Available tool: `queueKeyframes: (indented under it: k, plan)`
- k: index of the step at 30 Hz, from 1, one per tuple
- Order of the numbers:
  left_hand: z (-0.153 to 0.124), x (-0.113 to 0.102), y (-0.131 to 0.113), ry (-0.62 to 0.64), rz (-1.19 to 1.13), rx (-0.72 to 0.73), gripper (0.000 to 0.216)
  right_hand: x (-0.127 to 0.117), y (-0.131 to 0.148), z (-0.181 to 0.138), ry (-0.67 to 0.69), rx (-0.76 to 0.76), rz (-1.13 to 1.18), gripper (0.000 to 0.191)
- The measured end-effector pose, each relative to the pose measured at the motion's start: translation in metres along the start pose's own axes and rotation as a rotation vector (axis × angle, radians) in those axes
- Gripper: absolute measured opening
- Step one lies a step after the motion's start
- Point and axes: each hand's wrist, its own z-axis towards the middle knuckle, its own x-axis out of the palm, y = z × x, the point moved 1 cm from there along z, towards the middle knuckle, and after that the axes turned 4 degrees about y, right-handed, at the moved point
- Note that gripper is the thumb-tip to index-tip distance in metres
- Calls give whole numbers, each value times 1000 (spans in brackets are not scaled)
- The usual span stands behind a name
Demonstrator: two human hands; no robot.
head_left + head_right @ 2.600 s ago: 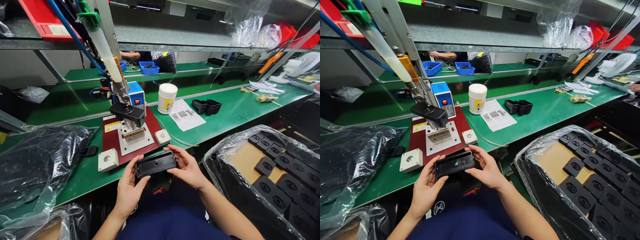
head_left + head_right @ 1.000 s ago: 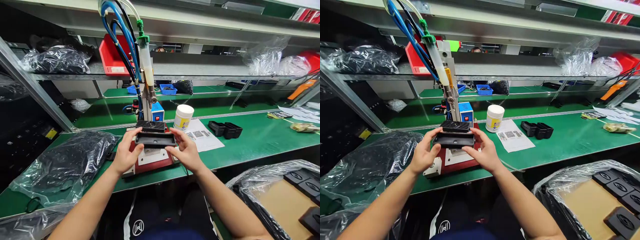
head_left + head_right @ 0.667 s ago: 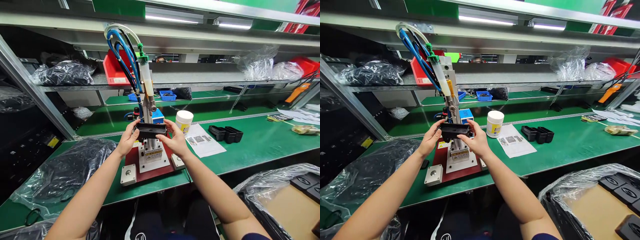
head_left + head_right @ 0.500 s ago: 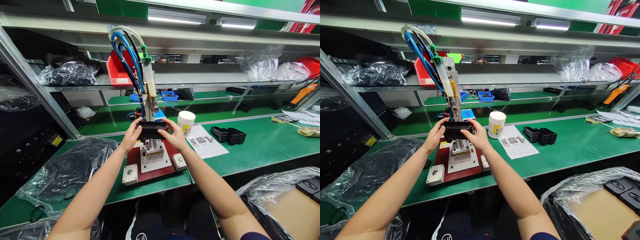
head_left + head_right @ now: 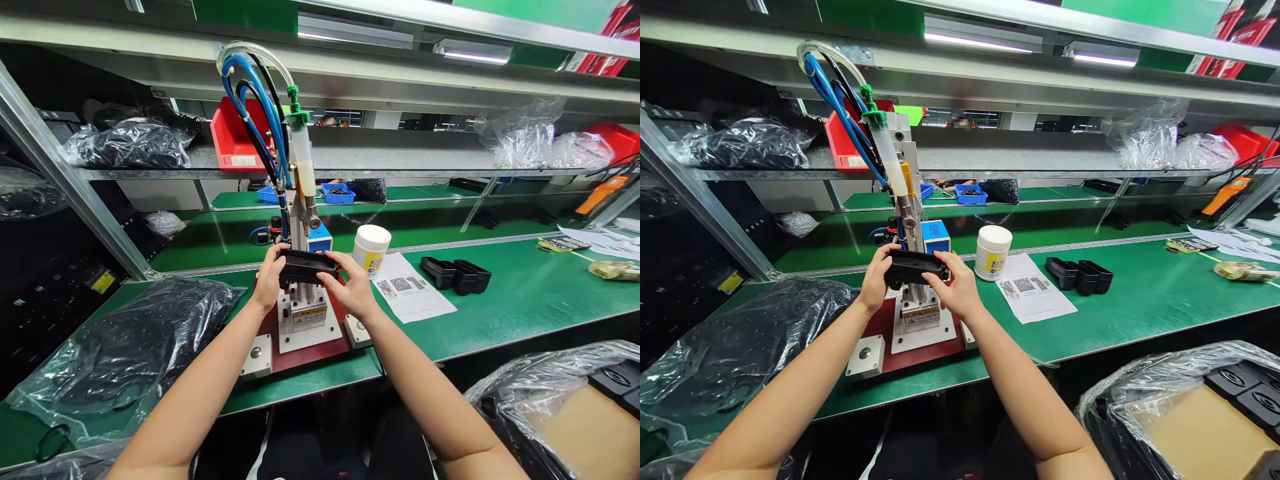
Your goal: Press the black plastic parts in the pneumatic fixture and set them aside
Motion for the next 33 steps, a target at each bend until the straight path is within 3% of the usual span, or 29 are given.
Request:
queueKeyframes:
  k: [7,11,17,21,28,33]
  plan:
    - [-2,12,7,-155,10,83,35,1,1,3,22,-213,-42,17]
    - [-3,14,8,-184,40,103,33,7,-8,3,11,-208,9,8]
    - [-3,16,9,-263,125,180,30,27,-21,4,-177,-182,98,16]
    - [-2,18,10,-287,136,180,32,37,-25,4,-288,-251,118,16]
    - [-1,18,8,-299,180,167,34,36,-21,2,-323,-333,116,11]
    - [0,12,6,-268,182,143,33,27,-8,3,-289,-287,62,13]
